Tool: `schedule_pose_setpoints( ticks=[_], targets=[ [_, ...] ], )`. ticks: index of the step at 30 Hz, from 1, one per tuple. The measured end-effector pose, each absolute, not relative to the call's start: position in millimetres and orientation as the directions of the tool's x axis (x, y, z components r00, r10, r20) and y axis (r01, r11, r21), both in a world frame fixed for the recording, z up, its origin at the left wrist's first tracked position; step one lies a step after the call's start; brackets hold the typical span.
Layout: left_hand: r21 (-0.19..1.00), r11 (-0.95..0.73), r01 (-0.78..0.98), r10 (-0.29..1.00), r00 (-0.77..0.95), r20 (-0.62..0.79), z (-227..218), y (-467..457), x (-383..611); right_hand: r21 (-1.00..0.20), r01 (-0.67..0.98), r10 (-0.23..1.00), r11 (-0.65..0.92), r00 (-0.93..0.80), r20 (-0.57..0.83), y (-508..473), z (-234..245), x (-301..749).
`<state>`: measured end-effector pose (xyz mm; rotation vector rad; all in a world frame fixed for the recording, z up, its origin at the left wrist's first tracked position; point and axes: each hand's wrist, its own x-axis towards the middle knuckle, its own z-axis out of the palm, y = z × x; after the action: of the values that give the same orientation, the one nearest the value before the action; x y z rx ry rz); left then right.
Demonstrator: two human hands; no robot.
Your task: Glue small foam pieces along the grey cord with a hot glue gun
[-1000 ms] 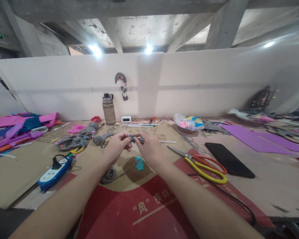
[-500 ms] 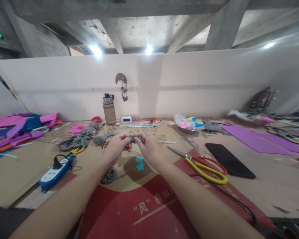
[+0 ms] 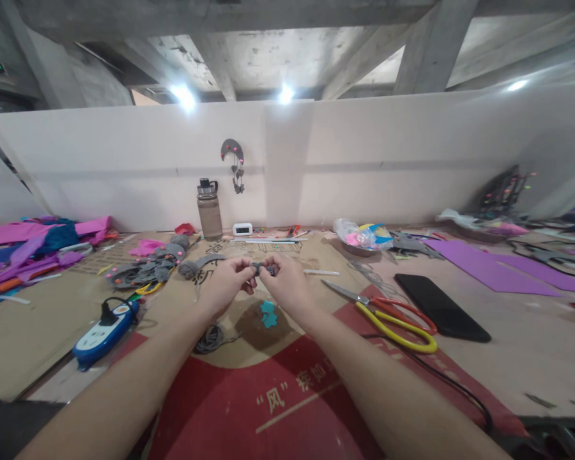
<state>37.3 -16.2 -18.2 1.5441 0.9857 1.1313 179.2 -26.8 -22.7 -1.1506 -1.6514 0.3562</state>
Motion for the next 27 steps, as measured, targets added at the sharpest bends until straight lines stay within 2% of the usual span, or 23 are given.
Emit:
schedule_pose_setpoints(
  ticks=[6, 13, 20, 27],
  targets=[
    [0.98, -0.194, 0.047, 0.961, 0.211, 0.18, -22, -10, 35, -0.752, 0.449, 0.848, 0.483, -0.024, 0.53, -23, -24, 182],
    [0.986, -0.156, -0.05, 0.973, 0.162, 0.162, -23, -7, 32, -0.737, 0.452, 0.848, 0.502, -0.088, 0.523, -20, -29, 182],
    [0.988, -0.121, -0.096, 0.968, 0.21, 0.139, -21, -12, 35, -0.795, 0.381, 0.87, 0.472, -0.057, 0.49, -20, -29, 182],
    [0.989, -0.132, -0.07, 0.952, 0.27, 0.147, -16, -16, 33, -0.813, 0.396, 0.891, 0.428, -0.035, 0.452, -17, -30, 184]
  ],
)
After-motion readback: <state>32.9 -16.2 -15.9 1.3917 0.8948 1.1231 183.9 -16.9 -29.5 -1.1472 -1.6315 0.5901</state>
